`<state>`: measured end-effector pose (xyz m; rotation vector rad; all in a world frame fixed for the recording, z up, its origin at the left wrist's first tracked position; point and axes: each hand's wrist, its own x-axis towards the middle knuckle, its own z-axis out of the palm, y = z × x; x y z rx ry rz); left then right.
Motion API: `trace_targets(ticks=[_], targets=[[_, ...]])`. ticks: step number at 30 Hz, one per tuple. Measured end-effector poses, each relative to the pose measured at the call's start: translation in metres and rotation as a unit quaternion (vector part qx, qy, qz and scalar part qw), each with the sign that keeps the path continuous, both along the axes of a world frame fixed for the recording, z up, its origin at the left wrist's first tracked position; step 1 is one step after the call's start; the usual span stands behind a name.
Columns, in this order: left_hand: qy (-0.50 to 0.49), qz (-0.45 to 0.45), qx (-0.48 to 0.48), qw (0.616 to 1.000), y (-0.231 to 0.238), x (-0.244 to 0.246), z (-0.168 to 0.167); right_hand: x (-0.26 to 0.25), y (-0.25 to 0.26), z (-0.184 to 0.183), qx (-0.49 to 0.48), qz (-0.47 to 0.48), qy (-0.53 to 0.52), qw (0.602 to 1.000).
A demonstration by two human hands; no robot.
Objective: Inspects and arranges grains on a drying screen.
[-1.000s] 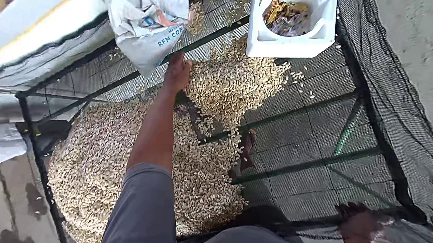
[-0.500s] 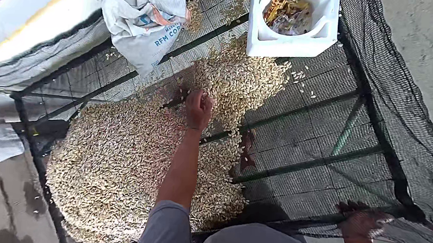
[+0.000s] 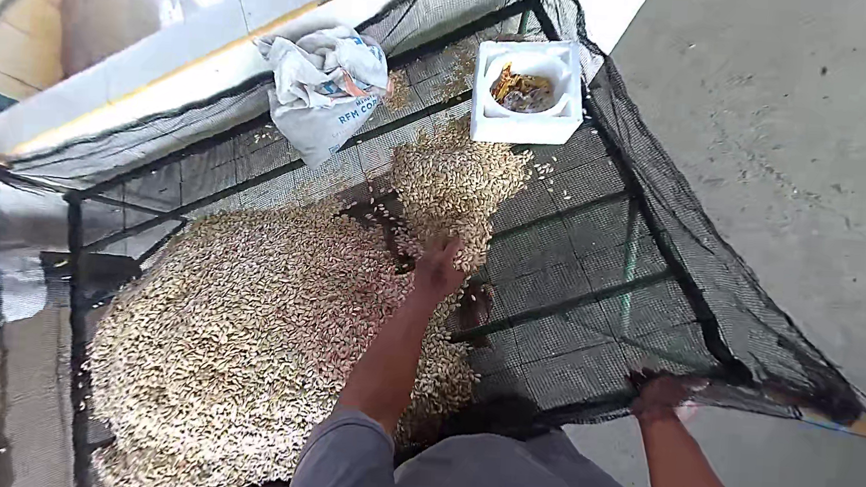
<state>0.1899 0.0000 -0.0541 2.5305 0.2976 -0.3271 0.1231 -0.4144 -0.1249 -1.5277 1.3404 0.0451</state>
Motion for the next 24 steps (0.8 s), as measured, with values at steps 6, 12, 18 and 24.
trace_targets(ticks=[6, 12, 18, 24], targets=[[0.053, 0.242, -0.322, 0.914, -0.016, -0.066, 0.046, 0.001, 0.002, 0.007, -0.056, 0.053, 0.047, 0.996], [-0.021, 0.307, -0.462, 0.832, 0.020, -0.127, 0.084, 0.004, 0.001, 0.008, -0.081, 0.078, 0.066, 0.991], [-0.120, 0.386, -0.506, 0.762, 0.060, -0.166, 0.135, 0.005, -0.002, -0.001, -0.095, 0.073, 0.051, 0.992], [-0.228, 0.367, -0.556, 0.710, 0.094, -0.199, 0.159, 0.003, 0.001, 0.004, -0.136, 0.130, 0.088, 0.978]])
